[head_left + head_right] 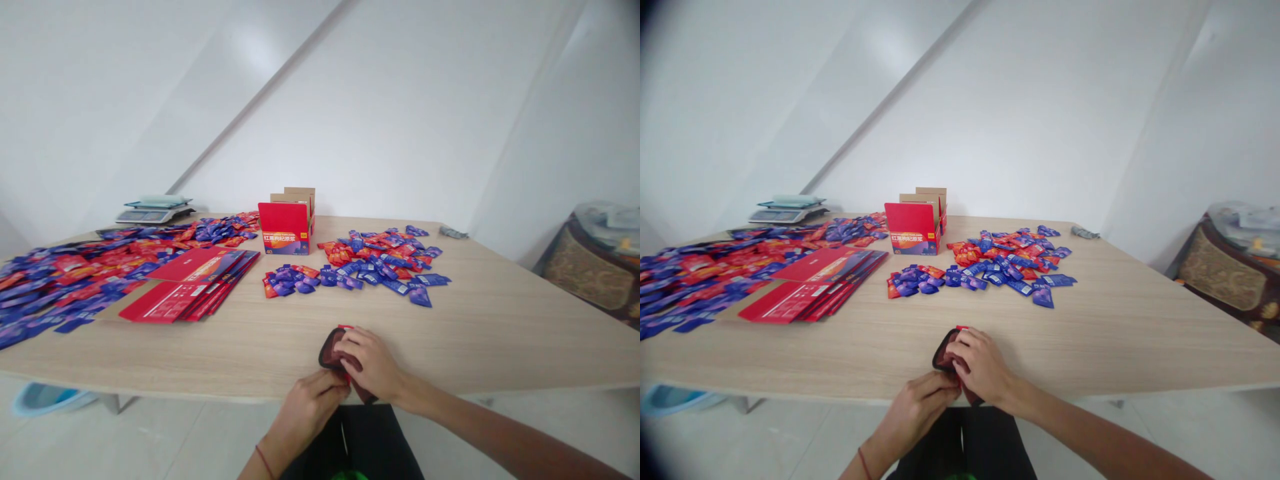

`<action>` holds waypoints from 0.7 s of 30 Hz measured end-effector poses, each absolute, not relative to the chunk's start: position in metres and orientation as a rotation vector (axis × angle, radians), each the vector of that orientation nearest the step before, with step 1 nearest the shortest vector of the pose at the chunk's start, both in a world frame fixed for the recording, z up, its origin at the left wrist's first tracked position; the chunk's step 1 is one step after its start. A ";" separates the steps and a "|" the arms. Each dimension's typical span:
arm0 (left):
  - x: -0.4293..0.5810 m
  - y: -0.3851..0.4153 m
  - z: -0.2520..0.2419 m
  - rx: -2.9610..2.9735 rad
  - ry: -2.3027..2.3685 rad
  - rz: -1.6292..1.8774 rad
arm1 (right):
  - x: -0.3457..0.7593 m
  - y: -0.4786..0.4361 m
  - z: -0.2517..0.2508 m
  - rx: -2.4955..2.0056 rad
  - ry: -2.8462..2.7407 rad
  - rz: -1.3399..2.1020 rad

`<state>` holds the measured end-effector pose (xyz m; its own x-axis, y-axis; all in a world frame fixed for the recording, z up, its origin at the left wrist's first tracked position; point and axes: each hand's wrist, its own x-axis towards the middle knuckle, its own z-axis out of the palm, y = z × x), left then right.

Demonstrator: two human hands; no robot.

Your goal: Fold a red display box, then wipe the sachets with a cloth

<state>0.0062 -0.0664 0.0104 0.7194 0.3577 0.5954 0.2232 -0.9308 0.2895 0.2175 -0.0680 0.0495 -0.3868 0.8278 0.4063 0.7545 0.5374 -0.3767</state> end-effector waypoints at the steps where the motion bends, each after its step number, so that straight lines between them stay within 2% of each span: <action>1: 0.006 -0.066 0.009 2.723 0.476 0.999 | 0.217 -0.068 0.047 -1.287 -2.253 0.163; 21: 0.006 -0.068 0.012 2.690 0.494 0.968 | 0.222 -0.046 0.046 -1.449 -2.270 0.135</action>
